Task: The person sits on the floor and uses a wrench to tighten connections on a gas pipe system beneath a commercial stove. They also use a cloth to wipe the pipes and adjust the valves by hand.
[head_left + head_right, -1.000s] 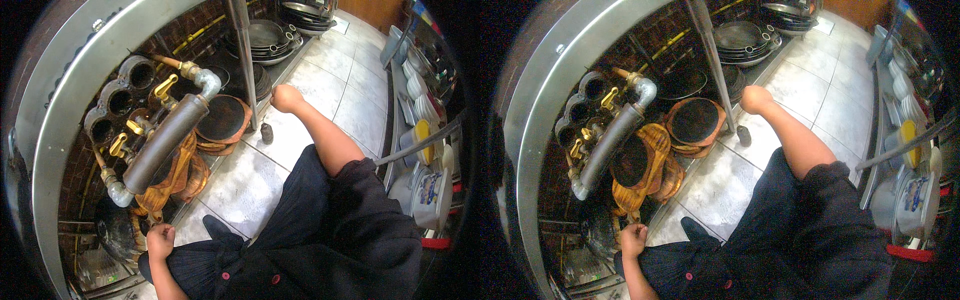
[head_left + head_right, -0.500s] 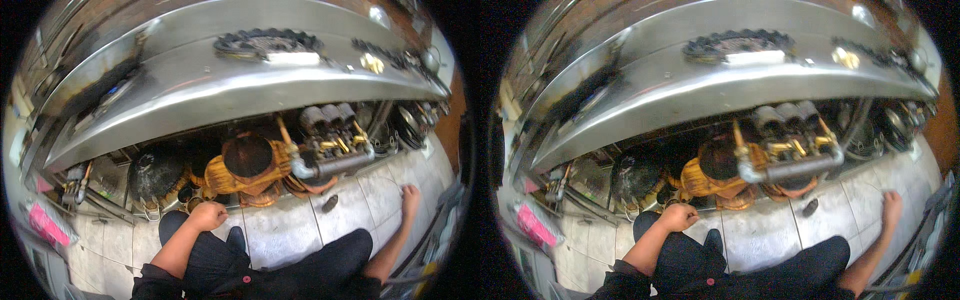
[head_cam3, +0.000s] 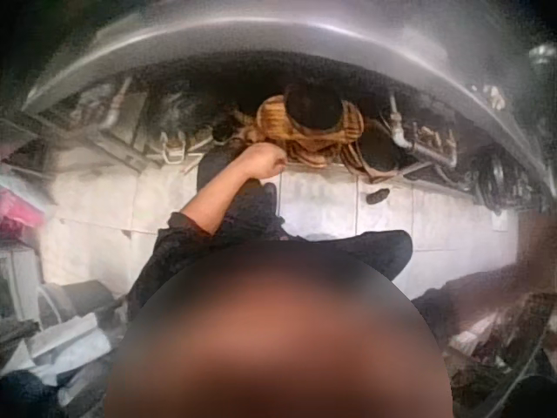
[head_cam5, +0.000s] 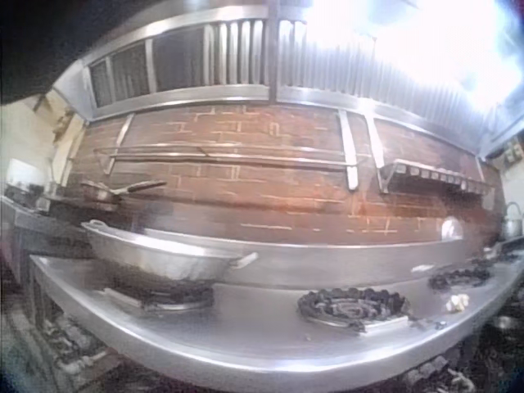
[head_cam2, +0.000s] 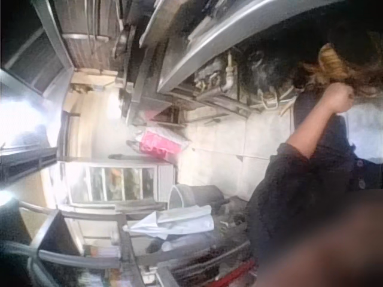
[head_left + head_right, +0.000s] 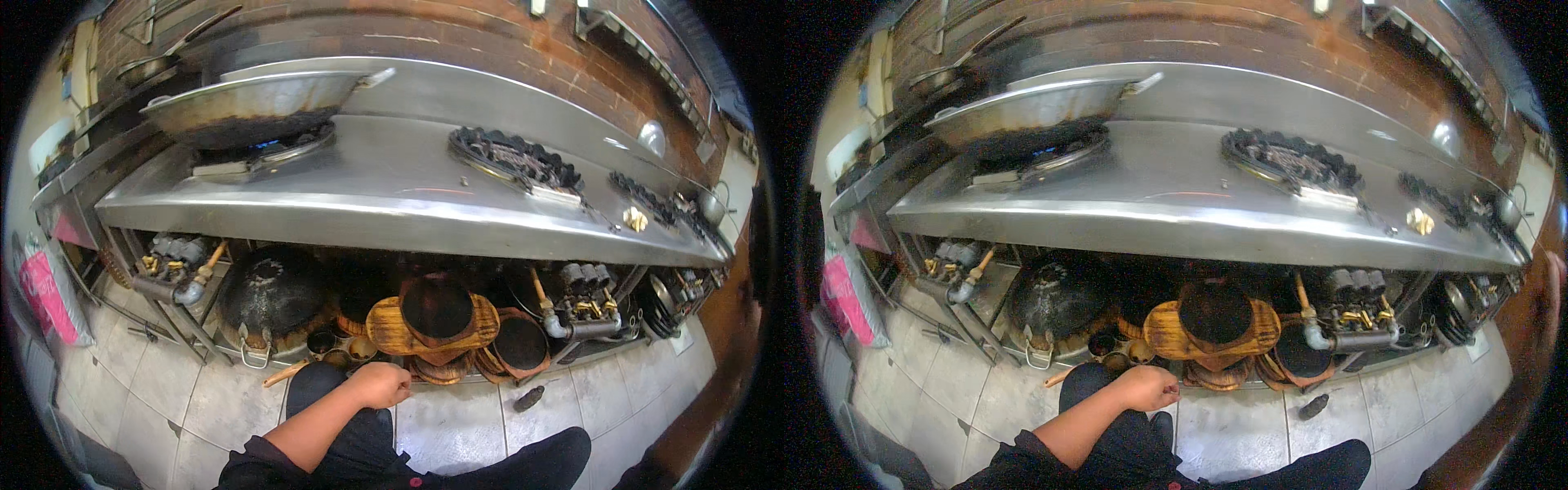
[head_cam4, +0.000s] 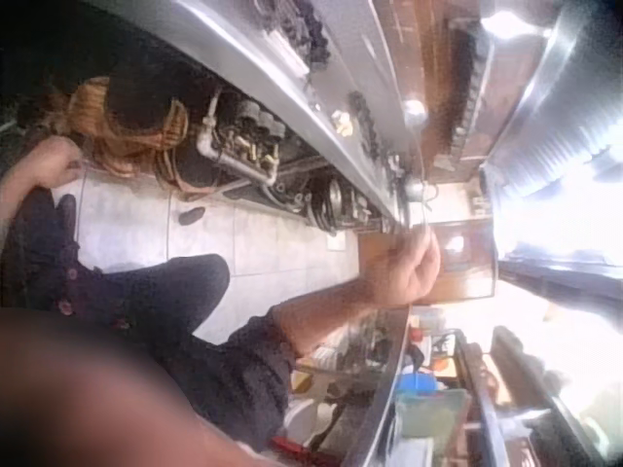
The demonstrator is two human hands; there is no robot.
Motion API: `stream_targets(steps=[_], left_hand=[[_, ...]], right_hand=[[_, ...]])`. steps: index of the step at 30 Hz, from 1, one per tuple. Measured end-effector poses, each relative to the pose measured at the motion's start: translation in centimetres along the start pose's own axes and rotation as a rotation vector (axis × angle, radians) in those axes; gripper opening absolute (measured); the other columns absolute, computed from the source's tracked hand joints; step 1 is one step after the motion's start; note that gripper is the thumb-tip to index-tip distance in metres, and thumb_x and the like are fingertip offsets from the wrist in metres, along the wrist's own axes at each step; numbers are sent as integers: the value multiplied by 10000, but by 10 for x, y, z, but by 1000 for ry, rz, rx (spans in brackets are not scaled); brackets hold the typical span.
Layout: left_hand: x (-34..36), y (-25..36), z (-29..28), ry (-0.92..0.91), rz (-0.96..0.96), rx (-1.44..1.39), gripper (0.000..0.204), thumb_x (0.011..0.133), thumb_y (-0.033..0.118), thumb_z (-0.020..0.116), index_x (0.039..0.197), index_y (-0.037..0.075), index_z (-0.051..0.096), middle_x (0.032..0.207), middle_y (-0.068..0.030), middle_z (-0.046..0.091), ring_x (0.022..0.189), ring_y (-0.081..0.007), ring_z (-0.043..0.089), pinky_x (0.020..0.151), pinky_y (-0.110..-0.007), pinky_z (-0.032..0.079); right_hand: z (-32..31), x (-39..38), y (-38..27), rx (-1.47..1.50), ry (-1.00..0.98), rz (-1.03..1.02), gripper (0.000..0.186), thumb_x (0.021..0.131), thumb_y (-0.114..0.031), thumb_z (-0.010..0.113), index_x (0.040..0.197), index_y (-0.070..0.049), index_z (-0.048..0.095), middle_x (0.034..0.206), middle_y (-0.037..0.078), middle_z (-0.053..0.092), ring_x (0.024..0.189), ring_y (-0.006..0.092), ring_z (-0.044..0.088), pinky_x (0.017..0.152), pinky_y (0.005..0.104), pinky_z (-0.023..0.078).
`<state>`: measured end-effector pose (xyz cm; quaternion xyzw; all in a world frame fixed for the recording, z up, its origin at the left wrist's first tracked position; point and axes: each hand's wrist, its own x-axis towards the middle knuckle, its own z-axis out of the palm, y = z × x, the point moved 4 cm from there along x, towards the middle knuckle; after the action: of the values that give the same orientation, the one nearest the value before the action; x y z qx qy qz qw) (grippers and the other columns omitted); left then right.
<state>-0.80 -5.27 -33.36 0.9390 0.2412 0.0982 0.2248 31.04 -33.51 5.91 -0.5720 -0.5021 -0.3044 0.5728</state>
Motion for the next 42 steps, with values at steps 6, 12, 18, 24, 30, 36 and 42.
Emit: stream_targets(steps=[6,12,18,24,30,36,42], left_hand=[[-32,-9,-21,97,5,-54,236,799,301,621,850,70,633,829,-116,633,805,-314,614,692,-427,487],[-38,-15,-19,72,18,-95,239,807,298,618,860,65,635,826,-123,629,798,-316,614,692,-425,487],[-44,-11,-25,78,31,-106,263,817,321,611,867,63,635,835,-127,628,809,-324,612,704,-436,486],[-49,-18,-28,96,46,-118,248,820,313,614,884,74,636,835,-128,623,810,-329,609,695,-444,481],[-53,-21,-31,67,36,-113,240,833,309,599,884,76,629,829,-118,619,806,-324,606,685,-443,477],[-58,-22,-35,119,55,-125,243,835,310,596,878,73,626,829,-117,619,812,-325,605,689,-441,479],[-60,-25,-36,112,28,-127,251,842,317,585,900,79,635,860,-116,632,822,-320,608,707,-434,484]], right_hand=[[171,-17,-145,-12,-132,-661,116,820,-32,617,910,38,638,810,91,598,758,166,572,685,287,453],[265,-50,-230,322,-203,-1091,149,710,2,682,853,10,639,682,112,564,567,233,554,513,323,448],[335,-61,-263,384,-237,-1235,125,718,-81,650,820,-43,587,703,95,534,644,268,565,579,372,467],[400,-69,-280,310,-341,-1256,86,725,-130,586,727,-64,529,706,93,528,703,286,571,659,397,479],[447,-70,-289,127,-501,-1240,98,750,-138,548,763,-51,593,806,122,599,823,302,606,743,412,494],[480,-72,-295,25,-587,-1155,132,765,-146,542,791,-49,627,859,139,628,884,310,620,779,415,500],[474,-64,-283,146,-381,-1133,114,781,-149,600,719,-56,574,709,102,574,699,301,599,648,408,498]])
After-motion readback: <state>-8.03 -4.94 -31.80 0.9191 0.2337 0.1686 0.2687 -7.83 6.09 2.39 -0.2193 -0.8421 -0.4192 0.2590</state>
